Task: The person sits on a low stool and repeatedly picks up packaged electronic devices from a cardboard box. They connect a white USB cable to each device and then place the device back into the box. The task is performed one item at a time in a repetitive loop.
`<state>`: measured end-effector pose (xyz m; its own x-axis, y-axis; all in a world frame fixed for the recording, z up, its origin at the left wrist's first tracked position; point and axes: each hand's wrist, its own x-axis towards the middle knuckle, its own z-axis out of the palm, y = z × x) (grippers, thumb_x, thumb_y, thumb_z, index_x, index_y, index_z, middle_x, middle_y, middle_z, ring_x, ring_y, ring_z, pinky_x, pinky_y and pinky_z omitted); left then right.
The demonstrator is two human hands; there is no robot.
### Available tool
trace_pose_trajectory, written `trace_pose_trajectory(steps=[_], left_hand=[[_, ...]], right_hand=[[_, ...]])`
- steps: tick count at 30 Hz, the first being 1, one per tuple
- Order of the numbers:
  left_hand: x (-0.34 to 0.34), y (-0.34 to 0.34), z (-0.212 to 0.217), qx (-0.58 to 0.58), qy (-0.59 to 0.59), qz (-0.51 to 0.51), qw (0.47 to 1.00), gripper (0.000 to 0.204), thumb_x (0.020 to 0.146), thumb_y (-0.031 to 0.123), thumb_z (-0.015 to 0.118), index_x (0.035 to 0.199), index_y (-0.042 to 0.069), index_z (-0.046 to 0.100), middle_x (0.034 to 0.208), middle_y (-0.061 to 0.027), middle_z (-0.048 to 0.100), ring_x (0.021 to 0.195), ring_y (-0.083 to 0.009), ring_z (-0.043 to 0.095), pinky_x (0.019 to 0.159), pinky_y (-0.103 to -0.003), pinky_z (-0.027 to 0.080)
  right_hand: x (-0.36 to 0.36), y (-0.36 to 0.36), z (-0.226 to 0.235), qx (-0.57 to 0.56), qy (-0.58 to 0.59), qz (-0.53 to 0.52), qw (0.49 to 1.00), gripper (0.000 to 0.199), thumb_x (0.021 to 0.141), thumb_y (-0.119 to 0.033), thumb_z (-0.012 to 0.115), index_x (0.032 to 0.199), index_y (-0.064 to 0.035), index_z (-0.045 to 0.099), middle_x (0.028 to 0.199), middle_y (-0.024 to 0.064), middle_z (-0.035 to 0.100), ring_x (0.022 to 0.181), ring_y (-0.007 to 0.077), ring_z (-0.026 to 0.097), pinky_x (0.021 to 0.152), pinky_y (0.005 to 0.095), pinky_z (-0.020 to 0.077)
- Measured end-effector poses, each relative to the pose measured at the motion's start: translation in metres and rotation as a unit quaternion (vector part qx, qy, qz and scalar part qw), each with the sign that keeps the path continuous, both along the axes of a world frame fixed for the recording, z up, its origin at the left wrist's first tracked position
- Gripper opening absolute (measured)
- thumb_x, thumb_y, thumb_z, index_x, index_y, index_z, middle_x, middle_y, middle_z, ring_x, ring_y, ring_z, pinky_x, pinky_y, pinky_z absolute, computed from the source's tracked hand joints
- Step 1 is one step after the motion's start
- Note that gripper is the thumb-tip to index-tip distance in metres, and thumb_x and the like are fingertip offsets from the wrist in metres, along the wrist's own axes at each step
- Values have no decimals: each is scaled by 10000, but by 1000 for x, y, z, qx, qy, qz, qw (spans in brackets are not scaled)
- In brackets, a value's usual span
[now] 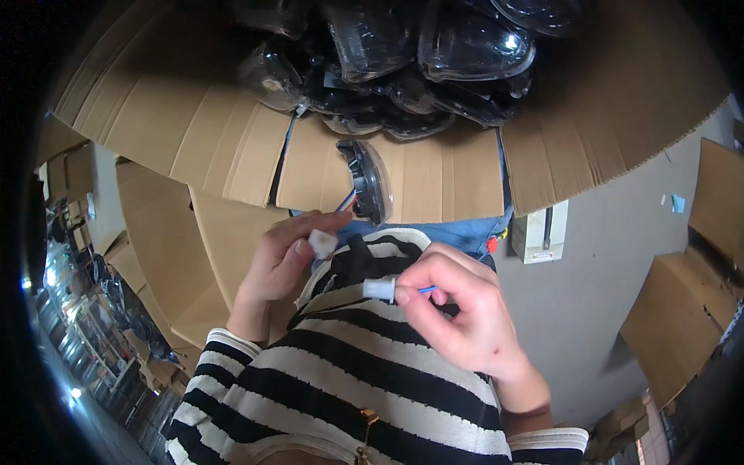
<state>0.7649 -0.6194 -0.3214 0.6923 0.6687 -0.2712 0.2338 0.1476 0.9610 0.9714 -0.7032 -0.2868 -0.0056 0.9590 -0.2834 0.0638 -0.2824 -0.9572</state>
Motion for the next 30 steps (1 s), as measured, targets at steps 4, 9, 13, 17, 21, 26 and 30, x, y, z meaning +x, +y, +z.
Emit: trace_pose_trajectory(steps=[4,9,13,17,21,26,30], left_hand=[[-14,1,3,-30,27,-12,999,230,792,44,465,986,-30,563,807,-115,613,678,-185,582,639,-263,448],[-25,4,3,-22,-8,-30,999,159,803,47,458,865,-58,560,756,-113,613,644,-186,587,603,-270,453],[-26,10,5,-51,-5,-70,996,180,755,100,473,773,-59,556,684,-116,562,609,-222,548,564,-296,424],[-27,13,0,-33,-31,-110,993,139,793,58,469,796,-58,546,666,-98,578,602,-209,564,560,-287,433],[-31,12,0,-102,-31,-112,988,139,792,63,469,772,-48,549,663,-99,575,617,-210,565,566,-296,428],[-24,4,-2,-72,-80,-201,974,152,803,79,466,756,-39,549,688,-104,578,647,-227,565,583,-302,426],[-45,-3,-2,-95,-42,-85,991,157,809,81,462,813,-52,546,712,-109,577,657,-220,566,582,-300,426]], right_hand=[[-7,12,0,48,7,37,998,75,695,22,581,742,-28,552,656,34,488,545,121,404,468,223,296],[-9,18,4,58,5,40,997,83,685,29,588,735,-22,546,664,44,493,559,141,425,482,242,320],[-10,23,4,83,-17,60,995,91,678,29,596,729,-27,545,665,55,493,573,175,452,498,261,345],[-11,24,4,100,-44,96,989,113,647,34,604,714,-29,538,657,64,487,591,206,474,514,287,372],[-14,22,6,114,-128,120,978,129,610,28,603,693,-31,523,661,71,480,608,227,491,532,313,398],[-24,14,-7,137,-161,127,969,123,606,56,582,686,-14,519,641,79,494,596,244,479,524,306,383],[-8,11,-13,77,-149,102,981,73,660,0,582,688,-25,520,650,82,484,617,241,497,541,327,401]])
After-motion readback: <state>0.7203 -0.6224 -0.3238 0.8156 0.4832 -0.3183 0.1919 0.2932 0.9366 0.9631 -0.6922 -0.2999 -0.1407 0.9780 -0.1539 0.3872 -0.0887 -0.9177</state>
